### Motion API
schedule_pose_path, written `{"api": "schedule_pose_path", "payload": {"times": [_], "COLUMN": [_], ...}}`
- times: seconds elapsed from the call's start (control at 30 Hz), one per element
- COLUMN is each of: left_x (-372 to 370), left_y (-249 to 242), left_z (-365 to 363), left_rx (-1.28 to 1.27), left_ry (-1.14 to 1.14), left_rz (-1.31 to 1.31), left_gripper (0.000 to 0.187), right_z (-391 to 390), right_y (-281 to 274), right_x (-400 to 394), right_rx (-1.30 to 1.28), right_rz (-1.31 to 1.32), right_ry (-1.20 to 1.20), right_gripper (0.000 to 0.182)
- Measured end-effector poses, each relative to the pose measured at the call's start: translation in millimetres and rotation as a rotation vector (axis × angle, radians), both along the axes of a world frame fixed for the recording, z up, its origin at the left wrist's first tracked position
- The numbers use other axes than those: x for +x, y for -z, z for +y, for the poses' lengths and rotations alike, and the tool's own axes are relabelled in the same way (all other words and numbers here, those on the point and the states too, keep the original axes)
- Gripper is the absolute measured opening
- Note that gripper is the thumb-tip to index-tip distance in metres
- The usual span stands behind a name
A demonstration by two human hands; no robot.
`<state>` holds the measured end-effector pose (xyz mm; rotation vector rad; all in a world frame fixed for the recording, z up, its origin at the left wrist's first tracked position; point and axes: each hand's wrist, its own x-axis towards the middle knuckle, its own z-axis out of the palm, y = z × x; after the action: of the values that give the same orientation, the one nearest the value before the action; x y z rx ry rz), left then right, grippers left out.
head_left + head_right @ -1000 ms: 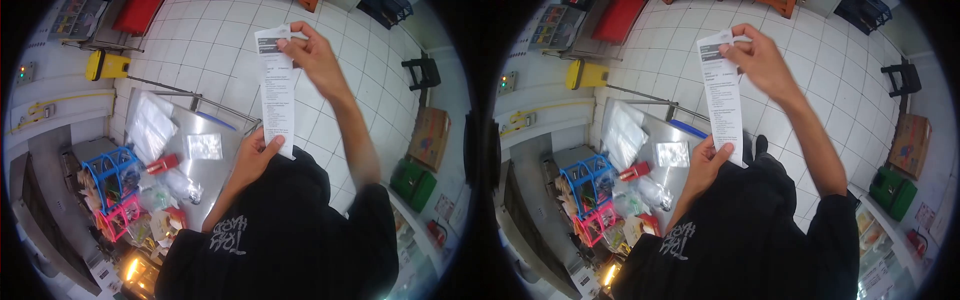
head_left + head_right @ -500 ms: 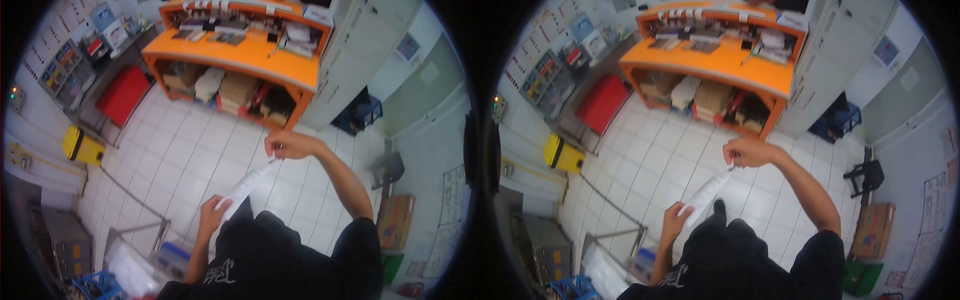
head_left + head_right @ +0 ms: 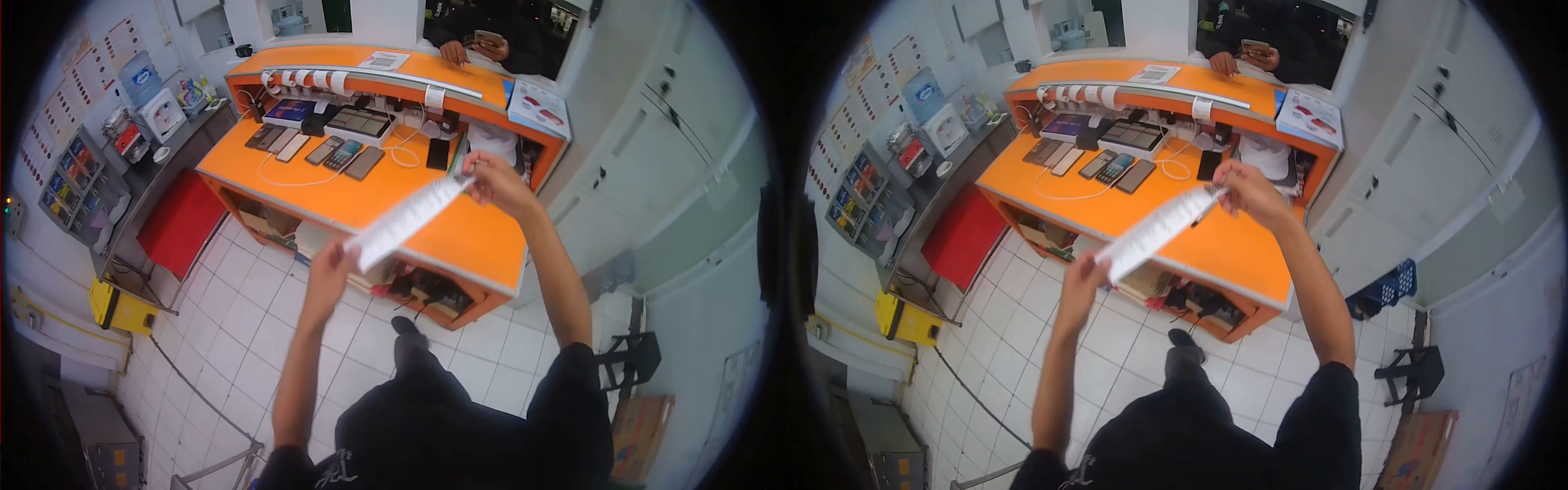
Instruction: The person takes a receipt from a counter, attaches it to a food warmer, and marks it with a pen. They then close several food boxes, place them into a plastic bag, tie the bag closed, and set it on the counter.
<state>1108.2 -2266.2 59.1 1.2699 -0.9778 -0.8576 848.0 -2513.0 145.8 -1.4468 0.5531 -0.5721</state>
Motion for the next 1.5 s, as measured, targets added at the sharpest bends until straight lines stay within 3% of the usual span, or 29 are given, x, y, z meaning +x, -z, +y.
{"api": "schedule_pose_path", "payload": {"times": [0.03,0.1,0.13,0.2,0.27,0.37,0.57,0.7,0.77,0.8,0.87,1.0,1.07,1.13,1.17,1.23,1.3,1.37,1.43,1.47,1.5], "left_x": [9,34,37,70,85,98,93,107,107,106,102,86,85,83,86,98,100,114,124,120,120], "left_y": [-9,-24,-39,-52,-65,-79,-78,-67,-61,-54,-42,-36,-39,-44,-45,-42,-26,27,111,167,247], "left_z": [-54,-160,-210,-307,-390,-496,-615,-661,-675,-683,-698,-684,-677,-663,-649,-607,-531,-441,-323,-256,-163], "left_rx": [-0.039,0.028,0.065,0.149,0.097,0.282,0.359,0.338,0.237,0.233,0.234,0.191,0.173,-0.083,-0.073,-0.4,-0.353,-0.248,0.077,0.1,0.396], "left_ry": [0.01,0.034,-0.002,0.084,0.113,0.026,-0.096,-0.041,-0.09,-0.096,-0.161,-0.227,-0.234,-0.461,-0.467,-0.506,-0.59,-0.734,-0.87,-0.924,-1.0], "left_rz": [0.02,0.034,0.108,0.01,0.104,-0.004,-0.247,-0.35,-0.879,-0.875,-1.07,-1.146,-1.118,-0.994,-0.997,-0.844,-0.718,-0.637,-0.593,-0.413,-0.416], "left_gripper": [0.019,0.022,0.022,0.022,0.017,0.022,0.04,0.038,0.035,0.035,0.029,0.027,0.028,0.025,0.025,0.024,0.024,0.022,0.02,0.018,0.018], "right_z": [-49,-133,-171,-249,-312,-370,-431,-435,-427,-424,-419,-414,-406,-408,-410,-415,-410,-401,-402,-403,-406], "right_y": [-8,-8,-14,-4,1,7,26,25,24,27,40,38,28,32,33,32,28,17,13,12,16], "right_x": [5,16,15,12,14,21,30,36,44,46,46,55,58,59,57,55,54,56,58,57,57], "right_rx": [0.006,-0.034,-0.031,0.038,0.058,0.136,0.121,0.101,-0.19,-0.198,-0.826,-0.919,-0.774,-0.788,-0.803,-0.793,-0.787,-0.803,-0.764,-0.718,-0.719], "right_rz": [0.013,-0.036,-0.032,-0.04,-0.133,-0.165,-0.236,-0.22,0.223,0.222,0.686,0.788,0.783,0.798,0.814,0.837,0.868,0.98,0.998,1.02,1.025], "right_ry": [-0.012,0.211,0.178,0.222,0.347,0.483,0.572,0.645,0.816,0.813,0.794,0.785,0.814,0.818,0.841,0.828,0.81,0.812,0.78,0.754,0.748], "right_gripper": [0.004,0.007,0.01,0.011,0.011,0.012,0.013,0.016,0.026,0.026,0.027,0.022,0.018,0.019,0.019,0.021,0.023,0.025,0.026,0.027,0.027]}}
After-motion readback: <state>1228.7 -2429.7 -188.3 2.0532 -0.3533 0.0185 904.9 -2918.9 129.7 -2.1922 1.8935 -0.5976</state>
